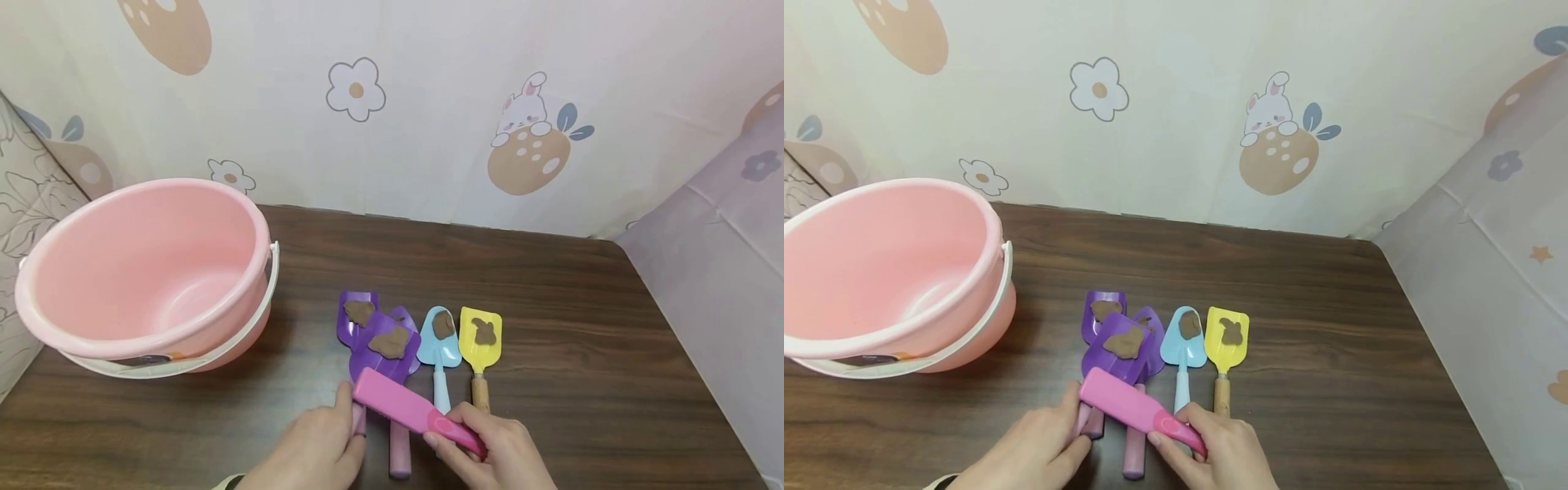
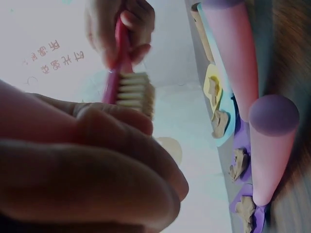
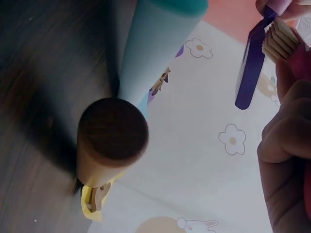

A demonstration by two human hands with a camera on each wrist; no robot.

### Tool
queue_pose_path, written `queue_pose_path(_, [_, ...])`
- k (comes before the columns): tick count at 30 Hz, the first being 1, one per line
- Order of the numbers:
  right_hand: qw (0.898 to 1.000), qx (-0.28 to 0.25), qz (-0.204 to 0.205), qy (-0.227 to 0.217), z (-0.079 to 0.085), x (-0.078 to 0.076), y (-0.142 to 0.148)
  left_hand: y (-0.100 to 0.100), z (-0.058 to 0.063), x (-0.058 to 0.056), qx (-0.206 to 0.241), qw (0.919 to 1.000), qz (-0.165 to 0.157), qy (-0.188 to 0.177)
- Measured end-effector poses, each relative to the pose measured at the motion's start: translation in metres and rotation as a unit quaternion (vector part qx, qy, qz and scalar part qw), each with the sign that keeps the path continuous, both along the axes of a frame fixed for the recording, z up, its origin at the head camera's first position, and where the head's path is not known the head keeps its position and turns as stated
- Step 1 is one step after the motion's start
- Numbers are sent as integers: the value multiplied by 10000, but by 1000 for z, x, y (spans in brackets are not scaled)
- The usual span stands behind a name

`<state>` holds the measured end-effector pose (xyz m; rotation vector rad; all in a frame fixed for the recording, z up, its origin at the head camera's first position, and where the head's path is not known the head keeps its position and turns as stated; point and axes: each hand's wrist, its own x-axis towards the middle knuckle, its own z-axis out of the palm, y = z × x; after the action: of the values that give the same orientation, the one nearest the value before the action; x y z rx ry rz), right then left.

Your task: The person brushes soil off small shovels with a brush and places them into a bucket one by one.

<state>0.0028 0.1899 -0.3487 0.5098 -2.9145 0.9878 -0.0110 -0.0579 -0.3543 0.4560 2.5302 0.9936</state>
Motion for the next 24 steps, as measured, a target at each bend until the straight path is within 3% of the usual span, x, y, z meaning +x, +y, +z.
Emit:
queue_pose_path(3, [9989, -53, 48, 462, -3, -1, -1, 1, 2, -1, -57, 9995, 7, -302])
queue_pose_path(6, [9981, -103, 54, 601, -4, -3, 0, 2, 3, -2, -118, 9984, 16, -561])
queue_pose_path(10, [9989, 24, -173, 442, -3, -4, 2, 3, 4, -3, -172, 9966, 19, -806])
queue_pose_path(12, [9986, 148, -385, 318, -1, -4, 3, 3, 4, -2, -199, 9973, -6, -713])
queue_pose_path(19, [9940, 363, -904, -503, 8, -9, 5, 3, 6, 0, -165, 9966, -38, -812])
queue_pose_path(24, [9946, 443, -939, -66, 9, -9, 6, 3, 6, -1, -212, 9952, 2, -954])
